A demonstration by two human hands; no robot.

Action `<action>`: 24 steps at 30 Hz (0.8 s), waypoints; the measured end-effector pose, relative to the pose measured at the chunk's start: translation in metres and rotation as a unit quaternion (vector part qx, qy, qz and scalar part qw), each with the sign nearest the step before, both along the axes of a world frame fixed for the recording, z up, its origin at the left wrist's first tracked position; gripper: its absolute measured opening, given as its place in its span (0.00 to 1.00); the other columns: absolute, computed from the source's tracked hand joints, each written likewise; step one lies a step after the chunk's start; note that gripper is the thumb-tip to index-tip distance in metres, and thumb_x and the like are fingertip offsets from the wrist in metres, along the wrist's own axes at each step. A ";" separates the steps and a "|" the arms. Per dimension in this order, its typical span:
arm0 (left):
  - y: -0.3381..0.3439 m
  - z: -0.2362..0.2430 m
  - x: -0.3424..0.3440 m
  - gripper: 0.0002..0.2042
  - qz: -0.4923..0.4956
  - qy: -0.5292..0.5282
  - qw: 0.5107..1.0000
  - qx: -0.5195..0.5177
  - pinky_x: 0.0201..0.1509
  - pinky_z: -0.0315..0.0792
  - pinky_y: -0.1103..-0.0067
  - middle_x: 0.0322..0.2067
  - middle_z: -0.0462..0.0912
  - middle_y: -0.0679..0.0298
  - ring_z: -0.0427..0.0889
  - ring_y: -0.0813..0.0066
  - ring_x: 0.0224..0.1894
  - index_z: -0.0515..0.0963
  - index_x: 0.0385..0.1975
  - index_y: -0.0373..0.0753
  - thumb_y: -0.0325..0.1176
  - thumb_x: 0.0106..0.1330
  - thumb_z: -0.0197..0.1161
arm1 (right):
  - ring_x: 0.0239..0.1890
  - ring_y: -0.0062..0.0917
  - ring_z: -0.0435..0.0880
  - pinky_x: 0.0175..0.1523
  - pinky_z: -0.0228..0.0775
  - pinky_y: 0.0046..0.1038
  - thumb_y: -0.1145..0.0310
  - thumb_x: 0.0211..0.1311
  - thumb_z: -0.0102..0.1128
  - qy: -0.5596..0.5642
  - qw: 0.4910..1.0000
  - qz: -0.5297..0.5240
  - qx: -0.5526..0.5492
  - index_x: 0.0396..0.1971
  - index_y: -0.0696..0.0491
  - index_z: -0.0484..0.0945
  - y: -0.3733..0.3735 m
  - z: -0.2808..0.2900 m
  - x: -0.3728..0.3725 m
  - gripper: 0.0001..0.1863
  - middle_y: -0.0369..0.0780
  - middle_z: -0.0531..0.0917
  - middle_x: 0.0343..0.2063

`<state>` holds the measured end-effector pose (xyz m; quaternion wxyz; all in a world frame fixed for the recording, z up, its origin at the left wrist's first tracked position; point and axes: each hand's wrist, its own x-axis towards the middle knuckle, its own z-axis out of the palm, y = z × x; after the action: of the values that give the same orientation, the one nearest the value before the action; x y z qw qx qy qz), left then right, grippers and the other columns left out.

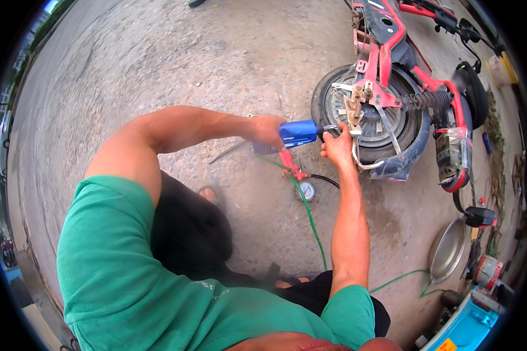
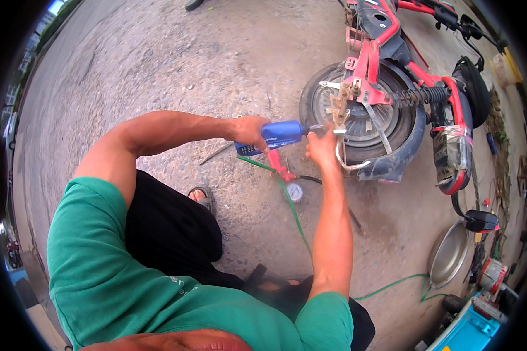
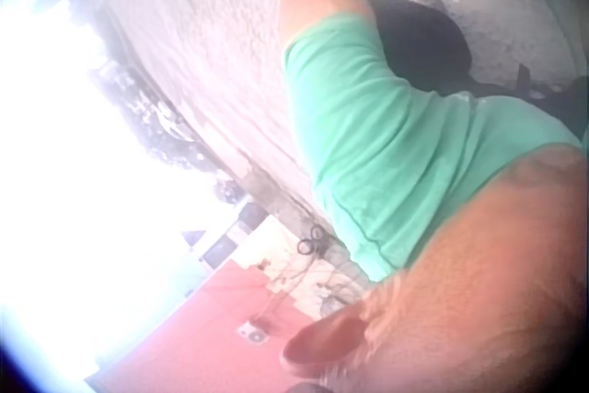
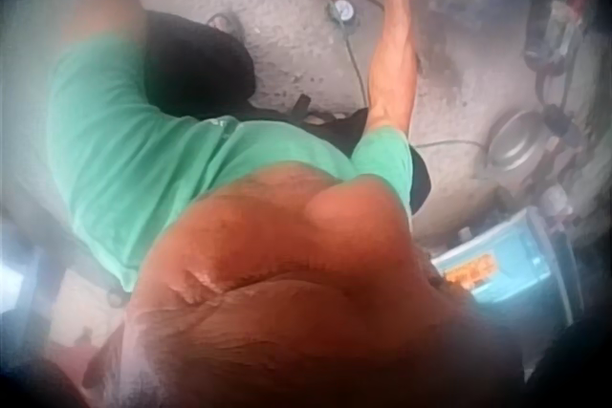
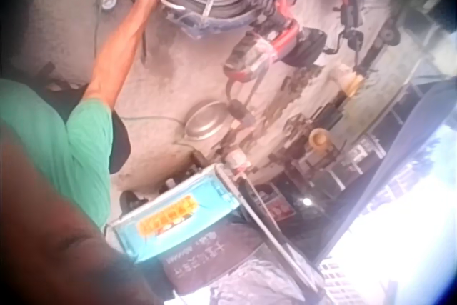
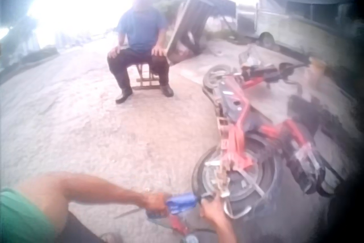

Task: The person applies a blue liquid from a bottle onto the wheel hub of a bicycle and then manipulates small components by hand.

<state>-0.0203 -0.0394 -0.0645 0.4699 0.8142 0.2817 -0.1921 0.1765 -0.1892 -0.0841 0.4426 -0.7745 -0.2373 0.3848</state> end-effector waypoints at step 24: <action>0.004 0.049 0.020 0.26 -0.034 -0.007 0.999 0.032 0.47 0.76 0.70 0.37 0.86 0.54 0.85 0.64 0.42 0.80 0.46 0.34 0.49 0.54 0.70 | 0.51 0.35 0.78 0.58 0.71 0.43 0.39 0.63 0.57 0.477 0.835 -0.153 0.225 0.56 0.56 0.69 0.016 -0.025 -0.075 0.36 0.44 0.78 0.49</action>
<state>-0.0007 -0.0355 -0.0153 0.4387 0.8392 0.2567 -0.1932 0.1013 -0.1728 -0.1091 0.7164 -0.3999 0.0446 0.5700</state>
